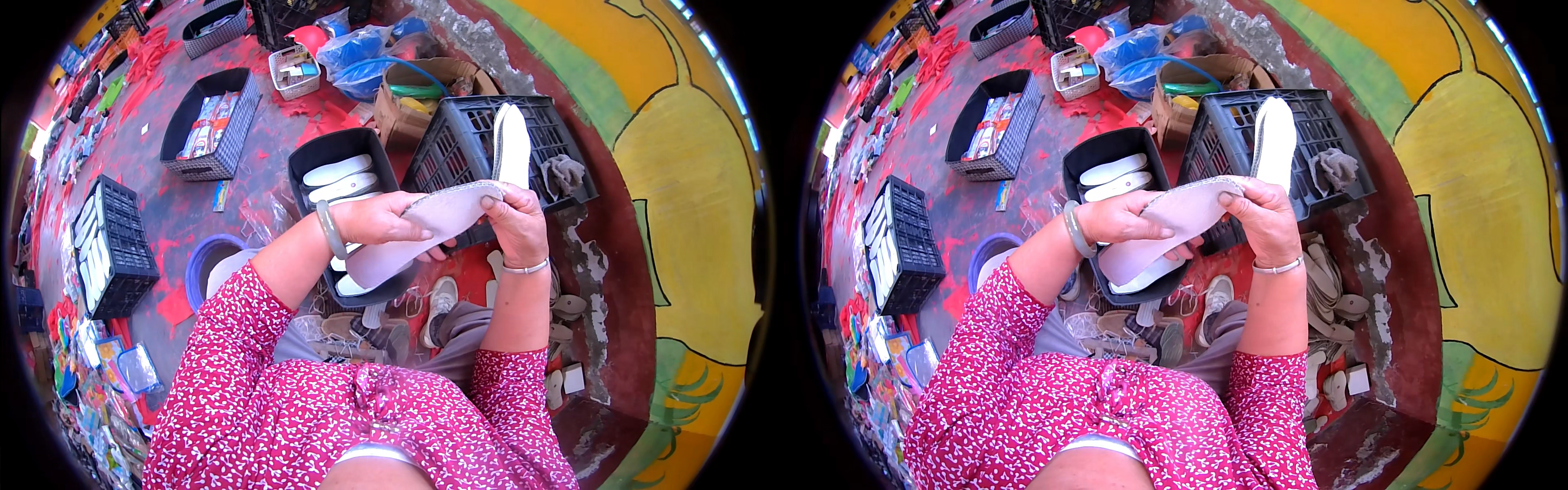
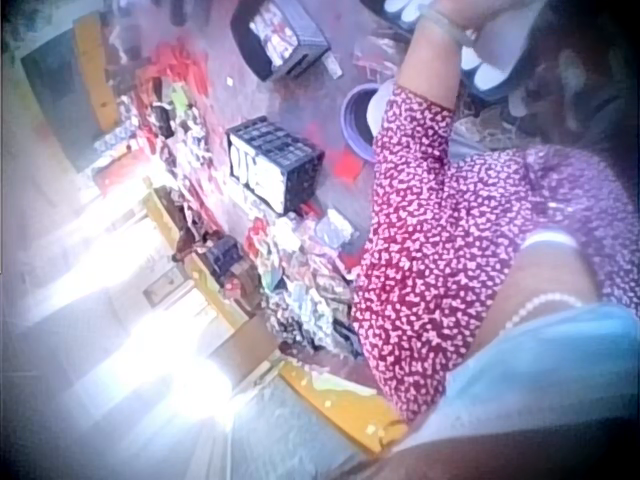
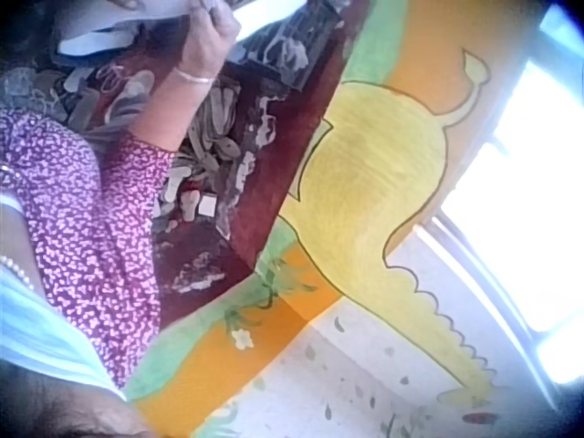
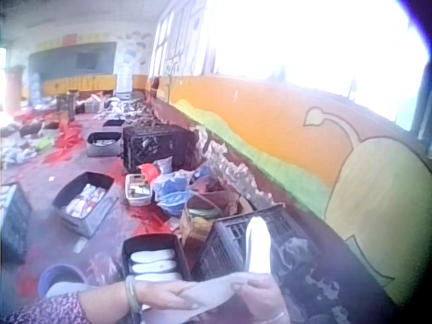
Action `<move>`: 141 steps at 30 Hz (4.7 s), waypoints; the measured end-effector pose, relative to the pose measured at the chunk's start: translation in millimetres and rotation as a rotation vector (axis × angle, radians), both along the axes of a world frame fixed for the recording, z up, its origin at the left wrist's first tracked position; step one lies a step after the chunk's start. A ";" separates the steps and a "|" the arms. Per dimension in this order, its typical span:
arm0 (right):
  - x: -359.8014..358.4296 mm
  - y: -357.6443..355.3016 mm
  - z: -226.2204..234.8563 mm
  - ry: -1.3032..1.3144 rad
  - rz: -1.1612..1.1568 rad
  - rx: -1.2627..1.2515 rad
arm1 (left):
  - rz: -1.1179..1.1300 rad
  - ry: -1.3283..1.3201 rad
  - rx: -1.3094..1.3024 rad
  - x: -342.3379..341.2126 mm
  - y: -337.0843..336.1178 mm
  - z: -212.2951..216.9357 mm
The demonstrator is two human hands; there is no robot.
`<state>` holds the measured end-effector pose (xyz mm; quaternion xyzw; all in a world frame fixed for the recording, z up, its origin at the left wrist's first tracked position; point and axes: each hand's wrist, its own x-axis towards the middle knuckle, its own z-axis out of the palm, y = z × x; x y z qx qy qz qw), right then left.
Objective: The person sorts through stacks of white shoe insoles, checking them individually by hand and placing them into a black plastic crate.
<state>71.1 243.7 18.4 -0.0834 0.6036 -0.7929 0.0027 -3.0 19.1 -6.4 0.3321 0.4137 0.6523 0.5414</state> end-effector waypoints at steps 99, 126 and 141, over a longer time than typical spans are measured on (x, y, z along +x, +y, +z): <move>-3.2 -93.1 -27.4 -0.423 0.268 -0.347 | 0.824 -0.309 0.601 -52.7 -45.4 40.4; -10.3 -87.4 -30.5 -0.425 0.156 -0.322 | 0.714 -0.248 0.607 -42.5 -28.4 25.4; -3.1 -100.1 -18.5 -0.285 0.031 -0.026 | 0.712 -0.419 0.556 -41.2 -22.5 17.6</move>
